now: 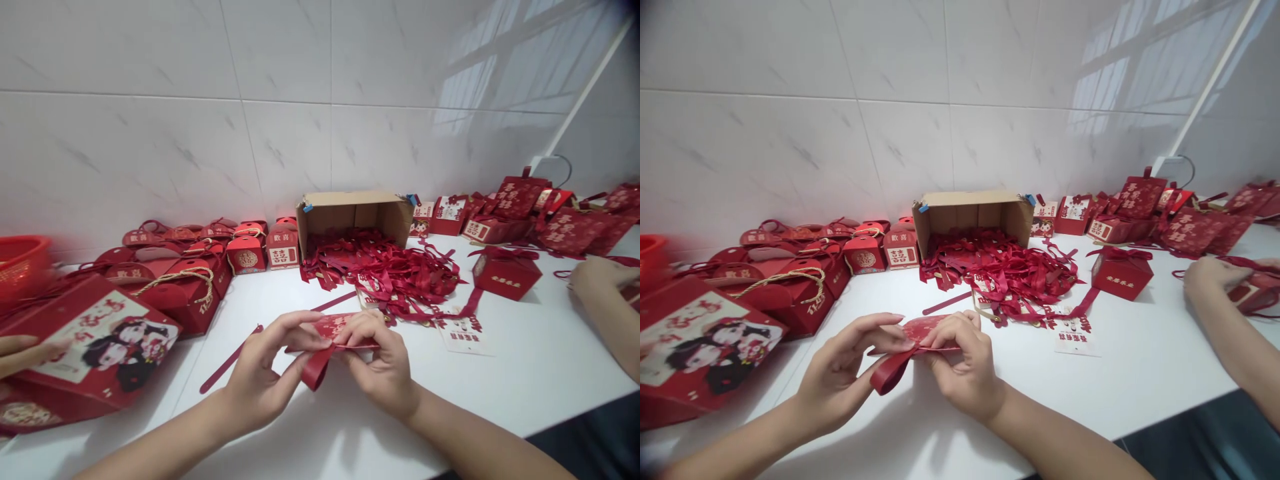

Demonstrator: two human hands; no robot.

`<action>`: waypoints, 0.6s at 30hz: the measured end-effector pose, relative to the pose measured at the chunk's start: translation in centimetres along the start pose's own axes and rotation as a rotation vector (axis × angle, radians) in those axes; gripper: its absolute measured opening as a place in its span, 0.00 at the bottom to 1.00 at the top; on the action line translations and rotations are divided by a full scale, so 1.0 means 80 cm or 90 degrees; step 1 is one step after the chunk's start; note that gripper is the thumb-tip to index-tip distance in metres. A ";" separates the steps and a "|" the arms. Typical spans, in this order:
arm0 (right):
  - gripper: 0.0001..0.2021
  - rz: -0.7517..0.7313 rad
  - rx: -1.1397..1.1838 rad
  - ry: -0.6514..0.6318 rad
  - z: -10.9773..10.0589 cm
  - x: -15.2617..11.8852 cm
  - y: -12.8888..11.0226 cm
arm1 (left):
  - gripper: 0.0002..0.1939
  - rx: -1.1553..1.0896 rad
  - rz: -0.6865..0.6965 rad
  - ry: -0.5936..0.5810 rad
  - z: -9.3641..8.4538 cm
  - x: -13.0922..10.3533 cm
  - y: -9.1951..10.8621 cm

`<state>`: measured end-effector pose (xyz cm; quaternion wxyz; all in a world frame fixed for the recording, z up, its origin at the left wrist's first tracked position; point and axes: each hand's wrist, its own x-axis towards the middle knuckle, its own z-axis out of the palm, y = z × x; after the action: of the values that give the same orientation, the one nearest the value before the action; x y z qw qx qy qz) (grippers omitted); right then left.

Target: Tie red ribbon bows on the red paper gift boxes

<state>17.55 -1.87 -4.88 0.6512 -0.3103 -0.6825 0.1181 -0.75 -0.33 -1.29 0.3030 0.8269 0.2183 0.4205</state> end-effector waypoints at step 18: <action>0.23 0.292 -0.139 -0.272 -0.045 0.037 0.071 | 0.25 0.047 -0.208 -0.014 0.018 0.003 -0.111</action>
<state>22.64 3.42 -5.22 0.4126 -0.4916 -0.7248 0.2504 -0.38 5.74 -7.89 0.3390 0.7954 0.3618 0.3486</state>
